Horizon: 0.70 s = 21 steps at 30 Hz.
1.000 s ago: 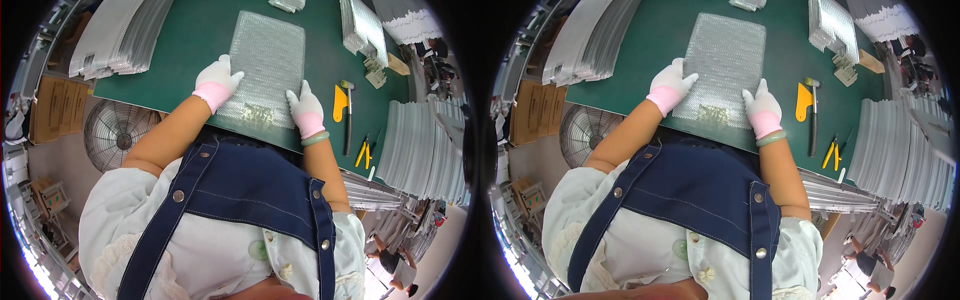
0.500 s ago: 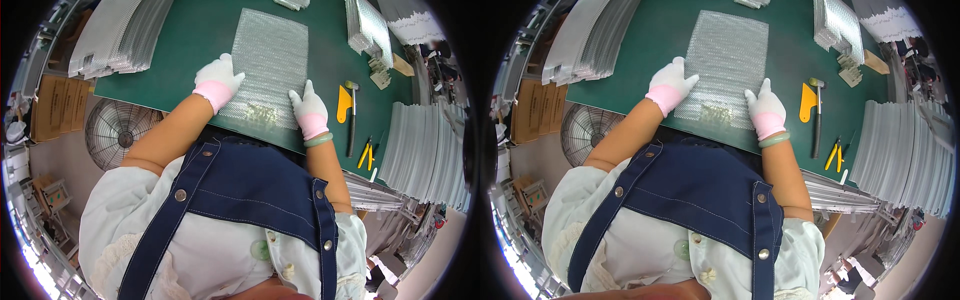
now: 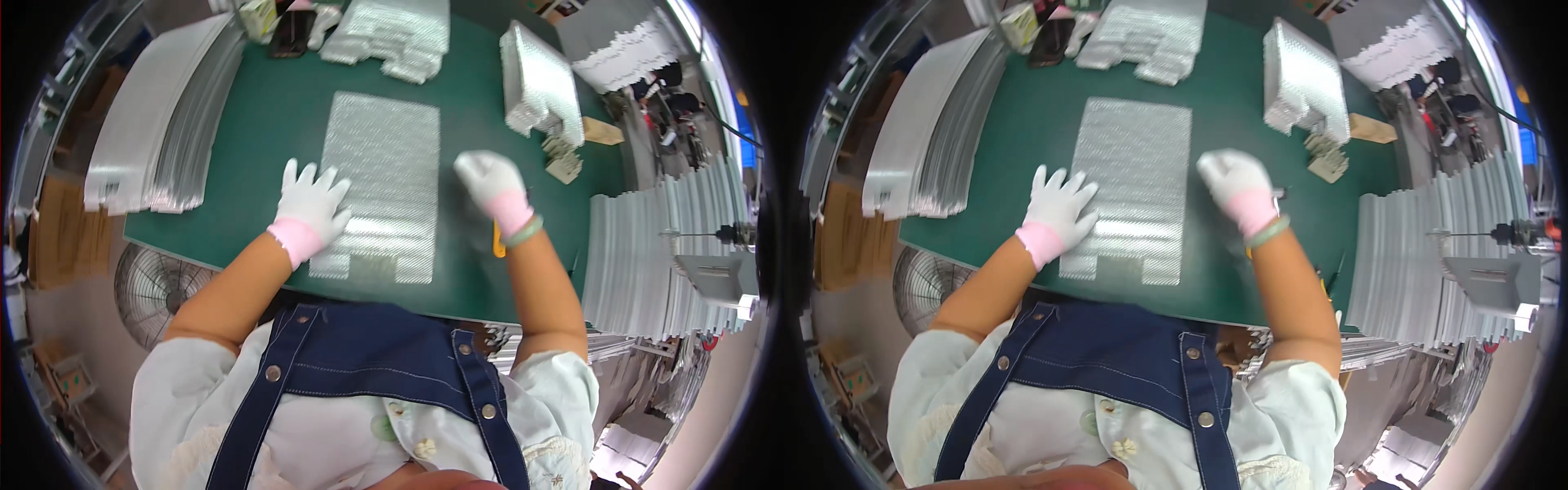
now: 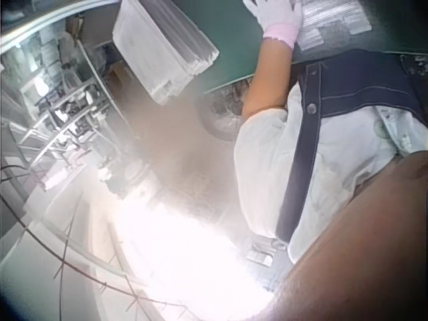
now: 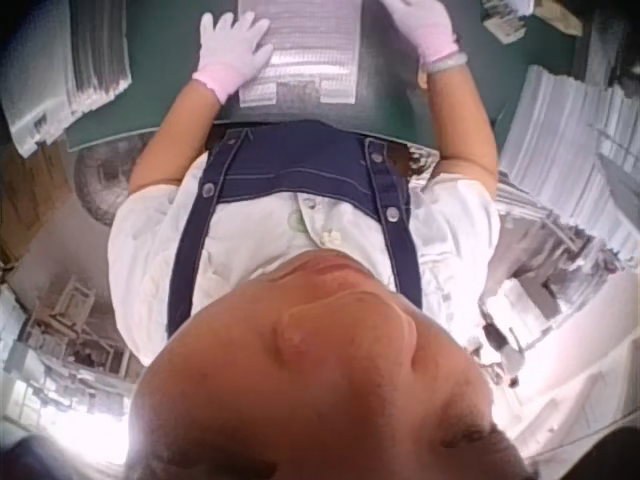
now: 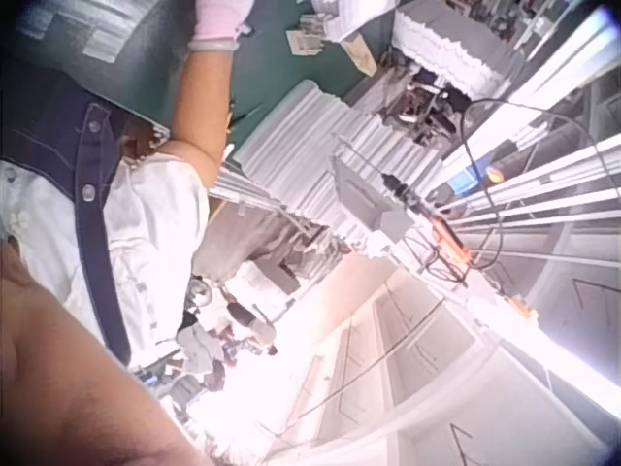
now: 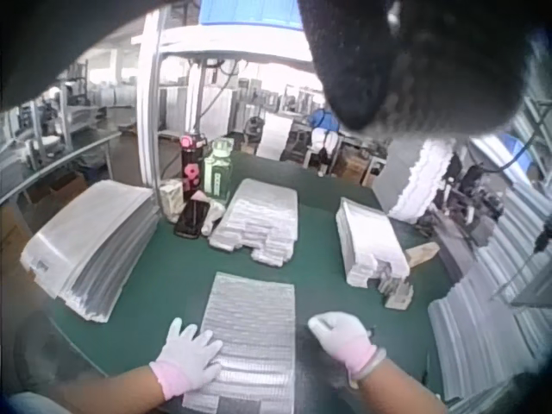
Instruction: The person assembles rectangular units by placing a mesh sheet on a workbench, positioning a plastic frame around it, and securing the assembly with a power drill. The person repeats this process for multiple units, handling mesh sheets, frames, and plastic inserts.
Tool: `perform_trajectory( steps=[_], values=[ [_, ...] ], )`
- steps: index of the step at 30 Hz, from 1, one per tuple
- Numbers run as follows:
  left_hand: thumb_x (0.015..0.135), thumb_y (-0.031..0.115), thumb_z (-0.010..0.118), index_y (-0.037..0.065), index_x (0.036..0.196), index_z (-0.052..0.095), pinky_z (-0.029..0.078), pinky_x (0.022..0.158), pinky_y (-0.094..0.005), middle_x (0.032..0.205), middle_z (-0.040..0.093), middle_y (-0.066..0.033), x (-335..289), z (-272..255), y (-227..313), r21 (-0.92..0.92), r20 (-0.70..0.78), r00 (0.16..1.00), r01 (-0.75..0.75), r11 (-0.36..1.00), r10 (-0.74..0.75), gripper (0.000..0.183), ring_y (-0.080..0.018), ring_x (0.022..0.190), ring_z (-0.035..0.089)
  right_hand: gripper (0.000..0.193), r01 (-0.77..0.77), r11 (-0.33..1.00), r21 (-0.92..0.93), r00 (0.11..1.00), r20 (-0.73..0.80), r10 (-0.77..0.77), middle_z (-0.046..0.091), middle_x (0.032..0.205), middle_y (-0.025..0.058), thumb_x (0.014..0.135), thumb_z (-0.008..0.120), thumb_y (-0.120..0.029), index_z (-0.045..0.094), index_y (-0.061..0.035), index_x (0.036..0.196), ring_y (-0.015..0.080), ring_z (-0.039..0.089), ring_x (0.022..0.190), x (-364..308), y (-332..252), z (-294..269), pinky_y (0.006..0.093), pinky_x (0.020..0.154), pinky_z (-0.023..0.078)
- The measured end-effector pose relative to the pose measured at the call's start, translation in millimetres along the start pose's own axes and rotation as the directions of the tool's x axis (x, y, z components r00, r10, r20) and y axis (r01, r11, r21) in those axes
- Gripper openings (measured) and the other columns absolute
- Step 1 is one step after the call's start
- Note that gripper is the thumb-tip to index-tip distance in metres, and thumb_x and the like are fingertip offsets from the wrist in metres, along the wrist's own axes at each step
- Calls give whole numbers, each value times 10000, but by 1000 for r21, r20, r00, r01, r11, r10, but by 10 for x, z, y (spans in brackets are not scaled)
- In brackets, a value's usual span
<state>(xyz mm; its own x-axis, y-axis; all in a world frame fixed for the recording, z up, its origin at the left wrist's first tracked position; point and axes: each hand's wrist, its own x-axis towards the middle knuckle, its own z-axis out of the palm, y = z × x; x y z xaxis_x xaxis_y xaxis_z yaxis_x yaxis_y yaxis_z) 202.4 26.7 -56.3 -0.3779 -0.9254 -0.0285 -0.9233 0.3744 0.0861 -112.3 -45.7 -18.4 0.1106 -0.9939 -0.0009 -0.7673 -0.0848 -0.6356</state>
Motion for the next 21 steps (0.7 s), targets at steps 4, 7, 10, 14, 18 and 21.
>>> perform_trajectory(
  steps=[4,7,10,14,18,21],
  values=[
    [864,482,650,126,1275,648,158,1204,-600,1346,595,-124,226,-229,97,44,167,986,1,999,-8,544,-341,1323,471,469,-238,906,-351,777,-629,-40,714,1066,230,910,565,-442,721,-46,1107,397,679,1027,1290,649,-832,462,938,519],
    [856,483,663,120,1221,688,153,1207,-600,1288,621,-138,272,-231,108,73,180,983,2,997,-15,516,-326,1303,489,663,-587,731,-349,728,-622,288,689,1227,194,825,638,-583,682,-57,1227,352,661,1149,1764,798,-974,441,999,499],
    [847,463,680,98,1204,695,159,1207,-602,1284,625,-157,236,-178,65,53,170,985,18,998,-27,511,-330,1313,490,810,-625,661,-416,778,-398,485,647,1295,234,798,652,-642,640,-1,1292,367,605,1242,1882,375,-986,437,1062,457],
    [831,429,707,75,1190,697,175,1203,-604,1288,621,-187,234,-144,74,19,121,993,-5,1000,3,505,-340,1308,502,842,-545,765,-344,814,-436,384,643,1290,248,788,694,-636,620,30,1298,357,618,1224,1879,372,-1289,426,1059,463],
    [831,424,705,69,1185,696,179,1201,-603,1272,624,-189,210,-114,67,20,105,994,-15,1000,12,502,-340,1303,504,835,-526,769,-362,800,-517,304,664,1217,283,785,718,-626,633,71,1237,375,645,1171,1809,272,-1462,418,1011,497],
    [836,425,700,66,1175,698,177,1201,-602,1262,627,-186,233,-166,78,23,122,993,-15,1000,12,494,-338,1303,503,736,-506,798,-328,692,-706,148,716,1102,235,761,747,-567,659,38,1171,370,704,1029,1776,287,-1709,430,935,533]
  ],
)
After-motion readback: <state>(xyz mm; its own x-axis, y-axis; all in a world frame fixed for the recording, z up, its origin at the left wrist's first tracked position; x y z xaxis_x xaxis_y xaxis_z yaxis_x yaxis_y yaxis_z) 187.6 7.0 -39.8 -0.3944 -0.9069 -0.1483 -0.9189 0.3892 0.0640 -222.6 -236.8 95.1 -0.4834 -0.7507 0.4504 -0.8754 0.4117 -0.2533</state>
